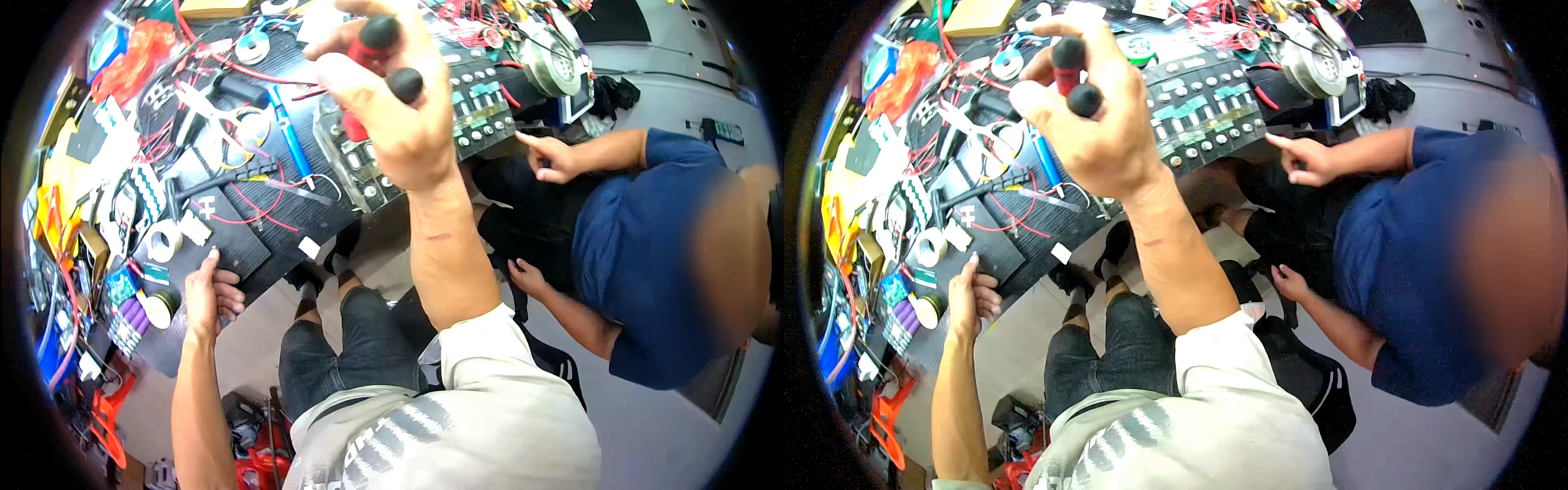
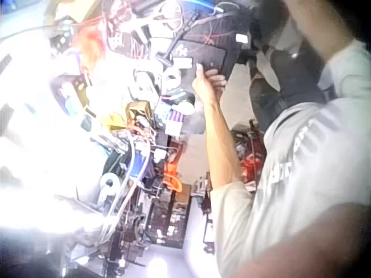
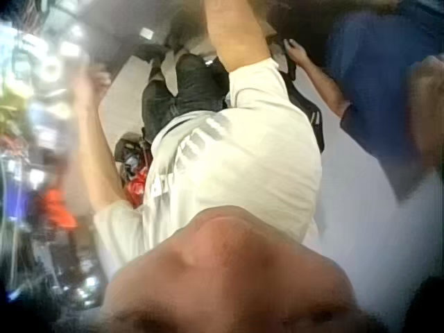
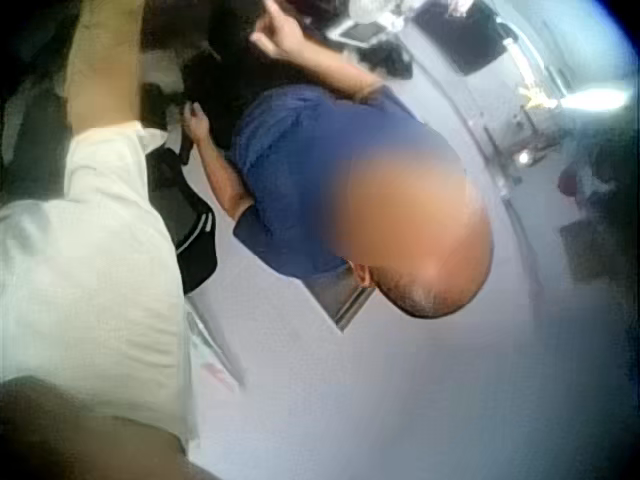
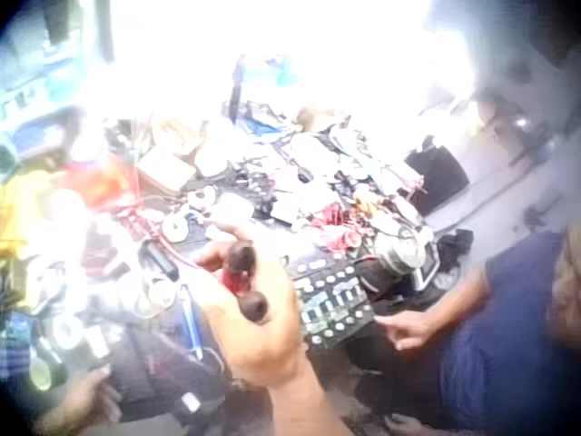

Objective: The person holds and uses pliers to strip and manipulate wires on an electronic component board on a workbench, while another person assists by holding wires and components.

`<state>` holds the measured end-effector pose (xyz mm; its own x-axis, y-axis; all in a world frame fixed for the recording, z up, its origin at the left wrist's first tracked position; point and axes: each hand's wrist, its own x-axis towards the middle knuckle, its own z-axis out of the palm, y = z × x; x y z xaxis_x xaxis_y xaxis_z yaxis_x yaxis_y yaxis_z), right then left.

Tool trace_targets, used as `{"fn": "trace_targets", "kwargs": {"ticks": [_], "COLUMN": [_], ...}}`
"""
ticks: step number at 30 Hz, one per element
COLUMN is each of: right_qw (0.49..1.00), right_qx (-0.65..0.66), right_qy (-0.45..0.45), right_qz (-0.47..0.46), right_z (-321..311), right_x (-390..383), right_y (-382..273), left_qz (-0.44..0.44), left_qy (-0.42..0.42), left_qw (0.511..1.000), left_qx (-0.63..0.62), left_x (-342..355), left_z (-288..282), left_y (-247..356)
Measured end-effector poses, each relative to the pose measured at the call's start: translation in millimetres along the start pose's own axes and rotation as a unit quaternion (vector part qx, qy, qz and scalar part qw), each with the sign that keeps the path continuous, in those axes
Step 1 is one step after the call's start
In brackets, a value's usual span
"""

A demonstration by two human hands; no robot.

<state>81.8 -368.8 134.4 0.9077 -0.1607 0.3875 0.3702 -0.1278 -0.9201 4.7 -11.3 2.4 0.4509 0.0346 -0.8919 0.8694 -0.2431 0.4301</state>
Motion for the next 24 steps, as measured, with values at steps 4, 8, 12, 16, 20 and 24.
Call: {"fn": "trace_targets", "kwargs": {"ticks": [4,8,12,16,20,24], "right_qw": [1.0,0.999,0.998,0.996,0.996,0.998], "right_qx": [-0.013,-0.032,-0.049,-0.064,-0.069,-0.038], "right_qy": [0.001,-0.004,-0.015,-0.025,-0.036,-0.038], "right_qz": [0.008,0.009,-0.021,-0.062,-0.038,-0.027], "right_z": [-4.4,-6.1,-8.4,-10.0,-11.6,-3.1], "right_x": [1.5,-0.5,-2.1,-1.4,-1.3,2.4], "right_y": [-2.2,-2.6,1.6,3.1,1.5,4.8], "left_qz": [-0.001,-0.009,-0.001,-0.007,-0.002,-0.004], "left_qy": [-0.001,-0.004,0.002,0.008,0.01,0.007], "left_qw": [1.0,1.0,1.0,1.0,1.0,1.0], "left_qx": [0.002,0.007,0.012,0.01,0.013,0.007], "left_x": [3.0,-1.5,0.8,3.1,1.6,-1.5], "left_z": [-1.8,-0.1,-1.0,-0.6,2.7,-4.7], "left_y": [-3.2,2.3,-0.7,0.0,0.2,-6.2]}}
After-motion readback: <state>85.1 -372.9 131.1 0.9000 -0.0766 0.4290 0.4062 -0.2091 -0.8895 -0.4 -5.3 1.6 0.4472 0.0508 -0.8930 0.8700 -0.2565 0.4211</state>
